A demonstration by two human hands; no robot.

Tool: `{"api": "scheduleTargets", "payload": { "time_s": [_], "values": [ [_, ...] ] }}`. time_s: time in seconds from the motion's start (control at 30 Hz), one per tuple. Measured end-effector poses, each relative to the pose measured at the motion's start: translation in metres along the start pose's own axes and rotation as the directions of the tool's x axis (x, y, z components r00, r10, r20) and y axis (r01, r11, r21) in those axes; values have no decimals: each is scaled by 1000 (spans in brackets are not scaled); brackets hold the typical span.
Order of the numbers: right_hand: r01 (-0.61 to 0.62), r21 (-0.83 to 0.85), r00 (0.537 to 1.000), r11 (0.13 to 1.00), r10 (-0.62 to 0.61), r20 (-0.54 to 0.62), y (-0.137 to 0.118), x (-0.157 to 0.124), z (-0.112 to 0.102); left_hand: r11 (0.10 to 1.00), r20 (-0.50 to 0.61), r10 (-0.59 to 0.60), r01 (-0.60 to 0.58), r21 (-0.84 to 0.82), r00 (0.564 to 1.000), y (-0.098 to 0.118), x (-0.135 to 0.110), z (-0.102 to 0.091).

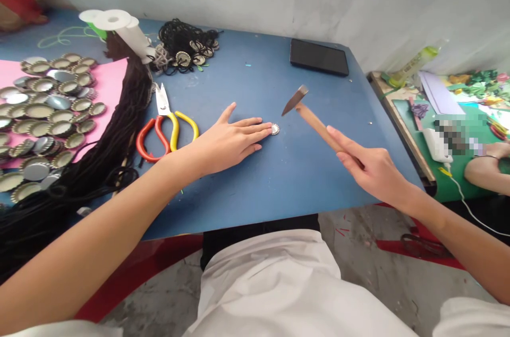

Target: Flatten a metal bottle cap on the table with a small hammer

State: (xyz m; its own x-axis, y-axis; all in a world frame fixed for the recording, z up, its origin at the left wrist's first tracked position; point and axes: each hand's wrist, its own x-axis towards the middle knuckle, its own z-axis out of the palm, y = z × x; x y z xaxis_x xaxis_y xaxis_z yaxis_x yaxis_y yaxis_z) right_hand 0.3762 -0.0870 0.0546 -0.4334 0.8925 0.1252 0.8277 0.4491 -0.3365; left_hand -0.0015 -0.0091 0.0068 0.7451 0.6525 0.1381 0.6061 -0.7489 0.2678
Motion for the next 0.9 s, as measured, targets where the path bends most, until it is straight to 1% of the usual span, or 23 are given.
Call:
{"api": "scheduleTargets", "payload": {
  "time_s": [0.03, 0.07, 0.17, 0.23, 0.27, 0.4, 0.5, 0.67, 0.8, 0.83, 0.9],
  "values": [
    [-4, 8, 1000, 1000, 5, -21, 0, -1, 1, 1000, -1, 1, -1, -1, 1000, 0, 0, 0],
    [-4, 21, 1000, 1000, 5, -11, 0, -1, 2, 1000, 0, 4, -4, -3, 1000, -1, 0, 0],
    [12, 54, 993, 998, -18, 114, 3, -2, 10, 1000, 12, 14, -14, -2, 1000, -2, 0, 1],
    [11, 57, 990, 998, -19, 140, 6, -3, 14, 1000, 4, 16, -16, 16, 1000, 1, 0, 1],
    [3, 55, 991, 998, -10, 132, 8, -4, 15, 999, -5, 15, -15, 31, 1000, 3, 0, 2],
    [-46, 36, 998, 998, 45, 39, 11, -8, 18, 993, -25, 13, -10, 114, 1000, 16, 3, 3],
    [-47, 32, 999, 998, 46, 23, 11, -10, 20, 988, -18, 20, -17, 152, 1000, 21, 6, 4],
    [-18, 39, 998, 999, 15, 66, 9, -8, 23, 994, -35, 26, -22, 105, 999, 13, 8, 3],
    [9, 29, 995, 1000, -12, 96, 8, -5, 15, 999, -26, 35, -34, 41, 999, 6, 8, 2],
    [24, 26, 996, 999, -27, 91, 8, -4, 12, 999, -14, 38, -38, 23, 999, 5, 7, 2],
    [39, 10, 998, 999, -39, 41, 6, -2, 5, 999, 5, 36, -36, -6, 999, 2, 7, 2]
  ]
}}
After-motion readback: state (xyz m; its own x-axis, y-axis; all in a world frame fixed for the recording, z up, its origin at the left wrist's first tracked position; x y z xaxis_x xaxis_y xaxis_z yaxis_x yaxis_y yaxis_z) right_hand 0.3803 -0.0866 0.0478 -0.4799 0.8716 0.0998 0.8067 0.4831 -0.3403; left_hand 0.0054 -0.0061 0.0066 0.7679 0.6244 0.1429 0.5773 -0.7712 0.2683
